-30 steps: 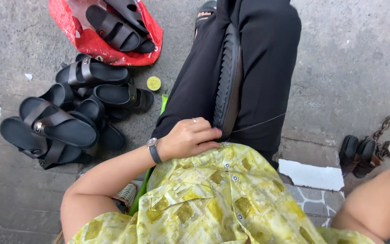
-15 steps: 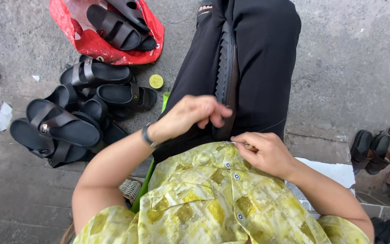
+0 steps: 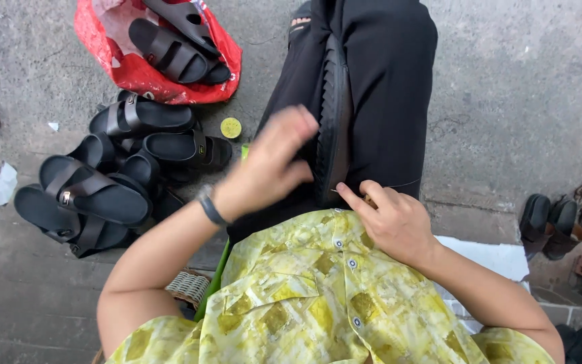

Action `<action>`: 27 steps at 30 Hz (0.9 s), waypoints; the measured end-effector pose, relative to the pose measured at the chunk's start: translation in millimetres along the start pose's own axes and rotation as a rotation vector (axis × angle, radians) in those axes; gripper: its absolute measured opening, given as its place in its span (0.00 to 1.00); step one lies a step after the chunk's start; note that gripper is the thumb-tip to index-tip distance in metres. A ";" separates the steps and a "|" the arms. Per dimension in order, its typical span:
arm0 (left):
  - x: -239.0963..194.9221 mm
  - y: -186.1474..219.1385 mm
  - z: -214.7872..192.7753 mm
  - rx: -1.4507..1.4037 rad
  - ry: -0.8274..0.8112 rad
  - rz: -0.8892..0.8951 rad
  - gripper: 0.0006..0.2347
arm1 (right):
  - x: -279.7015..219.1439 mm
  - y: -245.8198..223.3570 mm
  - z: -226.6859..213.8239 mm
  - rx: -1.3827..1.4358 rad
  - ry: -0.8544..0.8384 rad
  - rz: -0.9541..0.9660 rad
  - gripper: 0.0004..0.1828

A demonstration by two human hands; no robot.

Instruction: Hand-stitching the sole of a sandal to repair it.

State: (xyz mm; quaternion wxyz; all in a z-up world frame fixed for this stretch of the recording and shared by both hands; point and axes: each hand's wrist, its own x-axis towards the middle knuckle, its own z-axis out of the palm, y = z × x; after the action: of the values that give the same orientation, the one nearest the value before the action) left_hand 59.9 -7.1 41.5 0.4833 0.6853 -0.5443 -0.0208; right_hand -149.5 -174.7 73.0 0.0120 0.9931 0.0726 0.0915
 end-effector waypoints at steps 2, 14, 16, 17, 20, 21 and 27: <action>-24.8 11.8 15.2 -0.187 -0.163 -0.029 0.36 | -0.7 -0.7 2.6 -0.024 -0.046 0.003 0.24; -29.8 7.6 36.0 -0.180 -0.121 -0.026 0.37 | 1.9 -6.0 -3.2 -0.159 -0.050 -0.033 0.23; -29.5 4.0 39.6 -0.204 -0.102 -0.014 0.37 | 1.8 -8.5 8.7 -0.176 -0.037 -0.055 0.23; -29.4 2.0 41.1 -0.225 -0.081 -0.002 0.37 | 2.3 -9.9 14.6 -0.191 -0.022 -0.080 0.22; -33.0 -7.9 53.1 -0.220 -0.020 0.048 0.37 | -2.0 -13.7 50.1 -0.178 0.040 -0.013 0.17; -35.0 -7.0 51.7 -0.211 -0.008 0.049 0.37 | 1.9 -13.4 47.2 -0.182 0.046 -0.026 0.17; -45.9 20.2 23.5 -0.043 -0.034 -0.128 0.13 | 11.2 -17.6 22.0 -0.004 0.049 0.045 0.14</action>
State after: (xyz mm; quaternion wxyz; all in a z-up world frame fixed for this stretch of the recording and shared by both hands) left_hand 13.5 14.2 20.0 0.4862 0.7077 -0.5071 -0.0749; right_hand -137.0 -155.9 52.7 0.0103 0.9919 0.0500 0.1160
